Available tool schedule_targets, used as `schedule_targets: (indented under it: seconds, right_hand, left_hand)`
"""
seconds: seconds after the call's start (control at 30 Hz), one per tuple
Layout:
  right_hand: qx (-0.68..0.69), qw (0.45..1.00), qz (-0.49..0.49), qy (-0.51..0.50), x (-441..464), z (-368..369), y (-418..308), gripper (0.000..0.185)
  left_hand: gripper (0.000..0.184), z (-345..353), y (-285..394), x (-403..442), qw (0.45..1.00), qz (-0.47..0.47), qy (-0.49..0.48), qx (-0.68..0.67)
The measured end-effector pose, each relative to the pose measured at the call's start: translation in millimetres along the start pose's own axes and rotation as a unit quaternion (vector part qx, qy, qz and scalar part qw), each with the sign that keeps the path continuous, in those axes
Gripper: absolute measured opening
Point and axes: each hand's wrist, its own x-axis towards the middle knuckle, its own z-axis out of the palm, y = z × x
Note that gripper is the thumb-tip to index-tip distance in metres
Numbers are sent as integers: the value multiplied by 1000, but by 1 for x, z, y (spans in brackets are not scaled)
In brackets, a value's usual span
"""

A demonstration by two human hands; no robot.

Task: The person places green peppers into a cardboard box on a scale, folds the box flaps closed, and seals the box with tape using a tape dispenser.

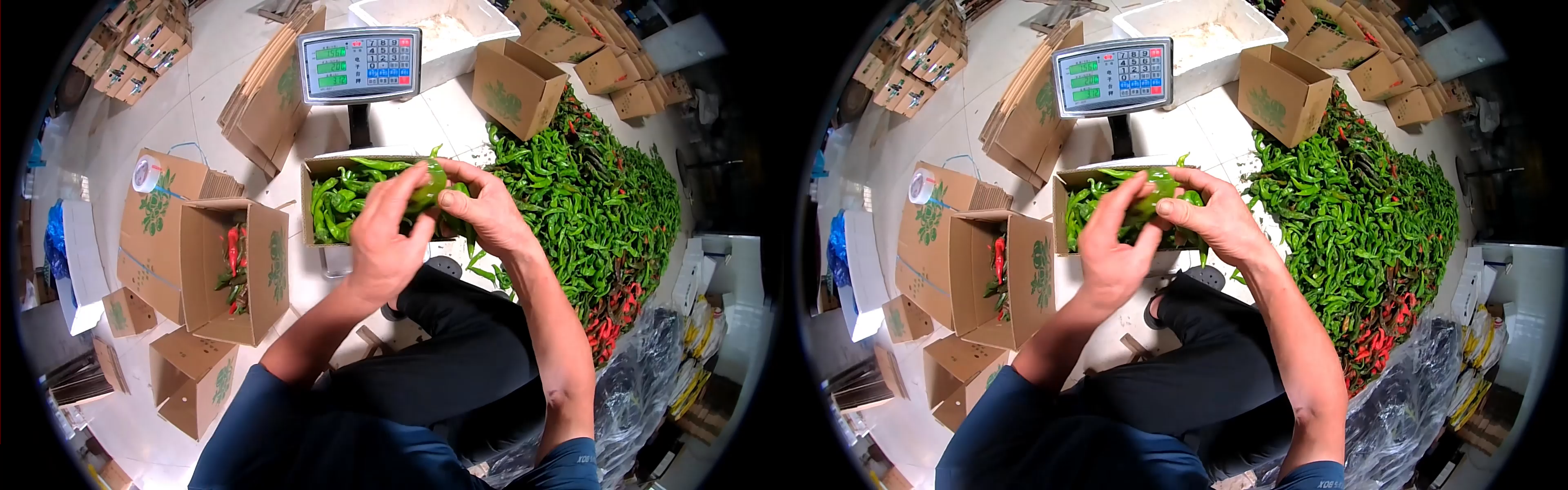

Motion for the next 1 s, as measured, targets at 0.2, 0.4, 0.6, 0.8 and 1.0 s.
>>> schedule_targets:
  seconds: [0.2, 0.4, 0.6, 0.8, 1.0]
  right_hand:
    - [52, 997, 39, 37, -2, -31, 8, 56]
    - [16, 999, 41, 17, -9, -53, 12, 28]
    - [13, 983, -14, 183, -18, -100, 17, 30]
    - [31, 955, 44, 291, -49, -174, 56, 16]
    - [36, 940, 76, 330, -66, -210, 98, 22]
  left_hand:
    - [62, 25, 12, -9, 978, -106, -91, -156]
    - [48, 30, 6, -15, 989, 11, -128, -70]
    - [26, 6, -1, -19, 971, 145, -184, 39]
    - [25, -54, -35, -6, 967, 113, -152, 169]
    - [32, -73, -49, -6, 978, -84, -94, 168]
